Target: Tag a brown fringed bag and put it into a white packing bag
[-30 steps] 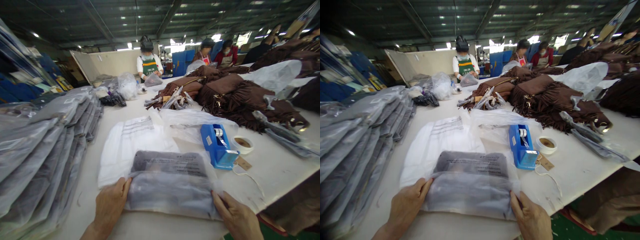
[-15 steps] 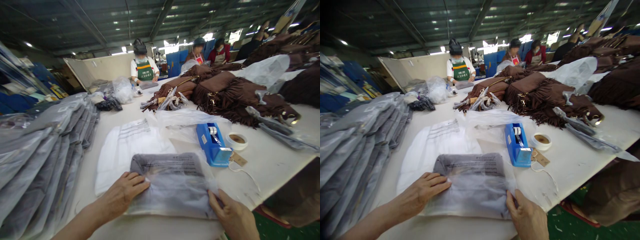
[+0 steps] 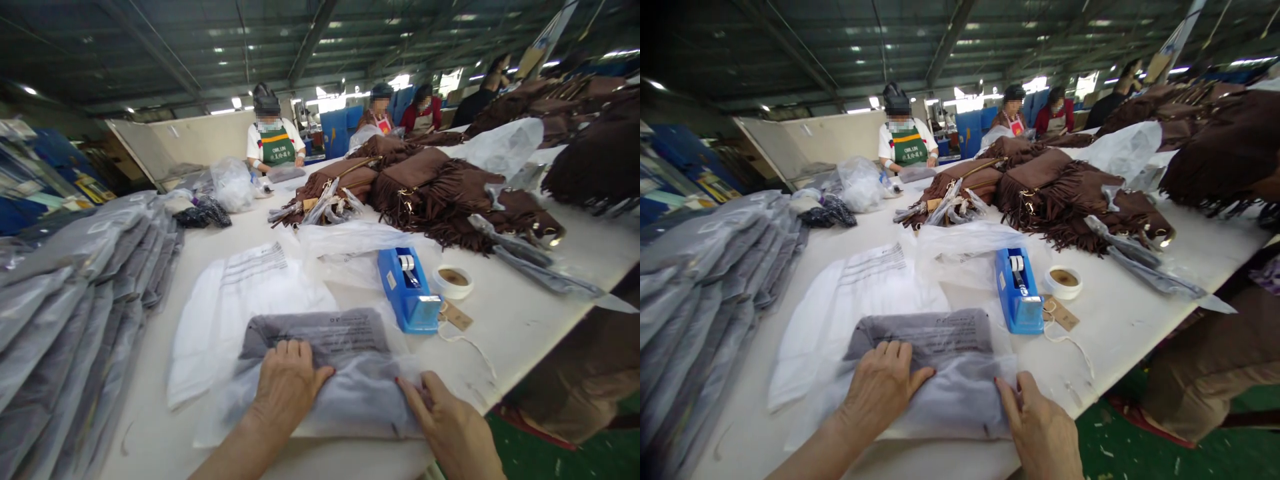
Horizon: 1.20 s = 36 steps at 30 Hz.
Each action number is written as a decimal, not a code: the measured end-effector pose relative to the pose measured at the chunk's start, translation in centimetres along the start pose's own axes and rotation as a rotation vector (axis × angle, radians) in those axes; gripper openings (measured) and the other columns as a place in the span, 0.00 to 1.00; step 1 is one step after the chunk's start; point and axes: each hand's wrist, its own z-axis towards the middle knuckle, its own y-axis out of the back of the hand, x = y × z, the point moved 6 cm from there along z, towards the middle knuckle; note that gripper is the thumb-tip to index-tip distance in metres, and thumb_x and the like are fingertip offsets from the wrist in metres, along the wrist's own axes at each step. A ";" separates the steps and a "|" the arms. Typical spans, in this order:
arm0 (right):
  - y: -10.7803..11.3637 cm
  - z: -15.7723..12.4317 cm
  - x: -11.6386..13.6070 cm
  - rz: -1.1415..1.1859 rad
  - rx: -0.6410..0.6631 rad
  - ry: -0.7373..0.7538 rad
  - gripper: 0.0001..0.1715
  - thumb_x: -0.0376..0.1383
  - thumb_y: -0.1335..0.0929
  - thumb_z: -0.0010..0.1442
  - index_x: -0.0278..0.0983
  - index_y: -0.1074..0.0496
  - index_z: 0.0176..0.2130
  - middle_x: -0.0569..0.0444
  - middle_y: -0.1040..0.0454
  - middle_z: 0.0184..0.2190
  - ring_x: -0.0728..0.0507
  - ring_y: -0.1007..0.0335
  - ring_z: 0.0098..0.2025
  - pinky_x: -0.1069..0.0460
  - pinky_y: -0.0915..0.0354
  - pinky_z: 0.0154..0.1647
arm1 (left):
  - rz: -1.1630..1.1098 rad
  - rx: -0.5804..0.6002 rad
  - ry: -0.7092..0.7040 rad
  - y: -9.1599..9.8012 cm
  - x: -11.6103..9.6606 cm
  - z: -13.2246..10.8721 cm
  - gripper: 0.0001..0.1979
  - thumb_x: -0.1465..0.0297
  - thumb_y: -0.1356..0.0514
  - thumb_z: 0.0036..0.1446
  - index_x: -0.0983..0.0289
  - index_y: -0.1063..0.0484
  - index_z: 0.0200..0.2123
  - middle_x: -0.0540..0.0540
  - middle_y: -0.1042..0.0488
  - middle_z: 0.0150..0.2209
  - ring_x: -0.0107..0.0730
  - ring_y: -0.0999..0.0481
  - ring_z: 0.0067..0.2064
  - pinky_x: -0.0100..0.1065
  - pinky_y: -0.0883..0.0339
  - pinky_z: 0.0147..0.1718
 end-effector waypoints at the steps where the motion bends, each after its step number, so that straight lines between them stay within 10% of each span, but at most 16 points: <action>1: 0.1 -0.2 0.1 -0.022 -0.028 -0.006 0.18 0.47 0.41 0.62 0.41 0.30 0.31 0.57 0.28 0.17 0.46 0.31 0.16 0.55 0.47 0.13 | -0.060 -0.111 -0.063 0.1 -0.2 -0.2 0.15 0.60 0.40 0.54 0.69 0.30 0.27 0.60 0.29 0.25 0.46 0.28 0.29 0.43 0.32 0.26; 5: 0.7 -0.9 0.3 -0.075 -0.156 -0.033 0.15 0.47 0.40 0.62 0.42 0.33 0.32 0.60 0.26 0.18 0.45 0.29 0.16 0.55 0.44 0.12 | -0.412 -0.398 -0.399 0.2 -0.8 -1.1 0.11 0.75 0.53 0.62 0.68 0.30 0.37 0.58 0.28 0.32 0.36 0.29 0.36 0.36 0.31 0.35; 14: 0.2 -1.1 -0.6 0.008 -0.074 -0.210 0.13 0.46 0.44 0.64 0.44 0.38 0.35 0.64 0.29 0.16 0.43 0.28 0.18 0.53 0.40 0.17 | -0.565 -0.184 -0.484 -0.3 -1.0 -0.7 0.16 0.73 0.50 0.62 0.58 0.33 0.52 0.57 0.32 0.47 0.37 0.35 0.50 0.37 0.35 0.47; 20: 0.5 -0.2 -1.6 0.168 -0.069 -0.235 0.09 0.42 0.42 0.60 0.43 0.37 0.32 0.61 0.30 0.19 0.45 0.29 0.21 0.52 0.40 0.22 | -0.469 -0.262 -0.475 -1.1 -1.1 -1.2 0.19 0.71 0.48 0.60 0.54 0.35 0.54 0.56 0.34 0.49 0.39 0.36 0.51 0.37 0.38 0.49; 27: 7.6 6.8 -4.6 0.514 -0.372 -0.316 0.19 0.50 0.38 0.54 0.39 0.31 0.35 0.48 0.30 0.37 0.41 0.33 0.38 0.48 0.36 0.36 | -0.438 -0.280 -0.470 -0.7 -1.1 -1.1 0.17 0.70 0.47 0.59 0.54 0.33 0.52 0.56 0.32 0.47 0.39 0.33 0.48 0.36 0.35 0.46; 30: 8.4 10.8 -4.7 0.563 -0.297 -0.311 0.20 0.50 0.39 0.52 0.38 0.30 0.27 0.48 0.29 0.33 0.39 0.35 0.43 0.45 0.39 0.44 | -0.420 -0.286 -0.476 -0.4 -1.1 -1.2 0.18 0.70 0.47 0.59 0.54 0.34 0.53 0.56 0.32 0.47 0.39 0.33 0.49 0.37 0.34 0.46; 36: 5.3 14.4 -4.6 0.745 -0.035 -0.369 0.18 0.43 0.35 0.54 0.36 0.32 0.19 0.58 0.33 0.18 0.48 0.36 0.24 0.51 0.38 0.28 | -0.431 -0.275 -0.458 -0.7 -1.1 -1.3 0.19 0.71 0.47 0.59 0.52 0.34 0.53 0.56 0.32 0.48 0.40 0.33 0.49 0.39 0.33 0.46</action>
